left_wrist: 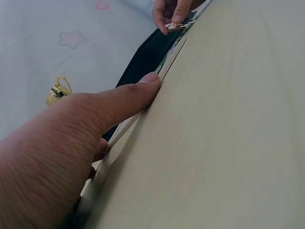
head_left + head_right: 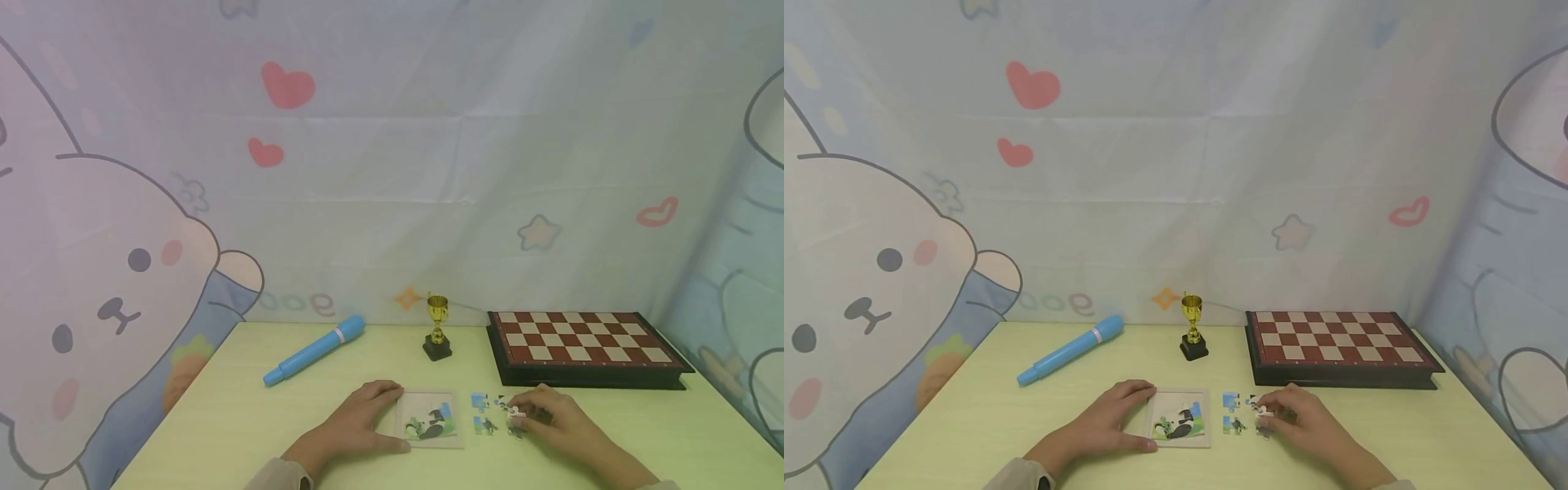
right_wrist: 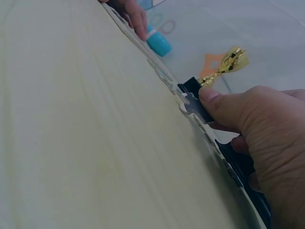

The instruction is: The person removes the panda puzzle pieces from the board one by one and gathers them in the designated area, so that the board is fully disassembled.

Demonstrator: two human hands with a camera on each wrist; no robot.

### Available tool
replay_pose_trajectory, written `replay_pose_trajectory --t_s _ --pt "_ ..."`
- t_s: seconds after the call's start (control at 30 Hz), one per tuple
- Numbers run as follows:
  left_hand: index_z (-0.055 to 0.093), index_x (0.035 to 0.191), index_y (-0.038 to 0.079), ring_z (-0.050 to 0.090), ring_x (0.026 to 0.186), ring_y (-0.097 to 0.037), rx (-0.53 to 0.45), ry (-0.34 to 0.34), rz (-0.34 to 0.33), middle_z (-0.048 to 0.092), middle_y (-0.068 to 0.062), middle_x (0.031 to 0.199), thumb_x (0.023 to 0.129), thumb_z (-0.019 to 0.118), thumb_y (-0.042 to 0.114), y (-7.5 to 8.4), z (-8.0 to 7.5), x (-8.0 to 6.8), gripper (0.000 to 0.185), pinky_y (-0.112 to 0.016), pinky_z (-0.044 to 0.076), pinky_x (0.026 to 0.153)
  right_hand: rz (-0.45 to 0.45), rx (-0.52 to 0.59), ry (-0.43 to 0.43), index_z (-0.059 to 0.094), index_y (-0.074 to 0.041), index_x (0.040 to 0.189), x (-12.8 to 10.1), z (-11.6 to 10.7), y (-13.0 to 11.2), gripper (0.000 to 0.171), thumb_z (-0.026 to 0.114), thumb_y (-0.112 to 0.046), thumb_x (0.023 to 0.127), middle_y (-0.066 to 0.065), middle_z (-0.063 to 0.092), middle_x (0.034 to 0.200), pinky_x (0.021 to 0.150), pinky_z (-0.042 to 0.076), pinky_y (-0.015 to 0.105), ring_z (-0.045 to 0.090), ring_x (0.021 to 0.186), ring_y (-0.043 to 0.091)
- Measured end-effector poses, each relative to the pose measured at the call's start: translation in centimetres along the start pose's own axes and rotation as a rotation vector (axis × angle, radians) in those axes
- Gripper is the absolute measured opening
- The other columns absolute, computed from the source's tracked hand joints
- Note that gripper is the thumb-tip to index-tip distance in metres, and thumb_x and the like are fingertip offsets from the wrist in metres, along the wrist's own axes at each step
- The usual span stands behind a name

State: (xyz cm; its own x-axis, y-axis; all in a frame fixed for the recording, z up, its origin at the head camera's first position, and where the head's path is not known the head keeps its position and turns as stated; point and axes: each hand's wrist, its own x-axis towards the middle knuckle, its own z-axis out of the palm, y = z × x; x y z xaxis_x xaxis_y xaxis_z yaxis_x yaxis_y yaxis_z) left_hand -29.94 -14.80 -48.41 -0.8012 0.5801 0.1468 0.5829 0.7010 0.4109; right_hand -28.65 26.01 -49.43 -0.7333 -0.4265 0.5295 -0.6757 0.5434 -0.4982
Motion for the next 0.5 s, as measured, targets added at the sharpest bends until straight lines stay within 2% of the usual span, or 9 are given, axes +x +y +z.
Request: replay_pose_trajectory --t_s 0.3,0.5 --pt "0.040 0.155 0.020 0.031 0.146 -0.021 -0.008 -0.004 -0.007 0.036 0.005 0.157 0.078 0.060 0.081 0.05 -0.09 -0.07 0.100 -0.053 0.029 0.118 -0.165 -0.098 0.022 0.072 -0.023 0.108 0.26 0.08 0.03 0.031 0.085 -0.019 0.081 -0.018 0.064 0.091 0.059 0.039 0.016 0.043 0.074 0.005" --pt "0.041 0.155 0.021 0.031 0.146 -0.022 -0.017 -0.002 -0.008 0.036 0.006 0.157 0.078 0.061 0.081 -0.01 0.05 -0.04 0.100 -0.053 0.028 0.118 -0.184 -0.113 0.030 0.071 -0.024 0.108 0.17 0.17 0.20 0.032 0.086 -0.017 0.079 -0.019 0.064 0.090 0.060 0.039 0.015 0.043 0.075 0.003"
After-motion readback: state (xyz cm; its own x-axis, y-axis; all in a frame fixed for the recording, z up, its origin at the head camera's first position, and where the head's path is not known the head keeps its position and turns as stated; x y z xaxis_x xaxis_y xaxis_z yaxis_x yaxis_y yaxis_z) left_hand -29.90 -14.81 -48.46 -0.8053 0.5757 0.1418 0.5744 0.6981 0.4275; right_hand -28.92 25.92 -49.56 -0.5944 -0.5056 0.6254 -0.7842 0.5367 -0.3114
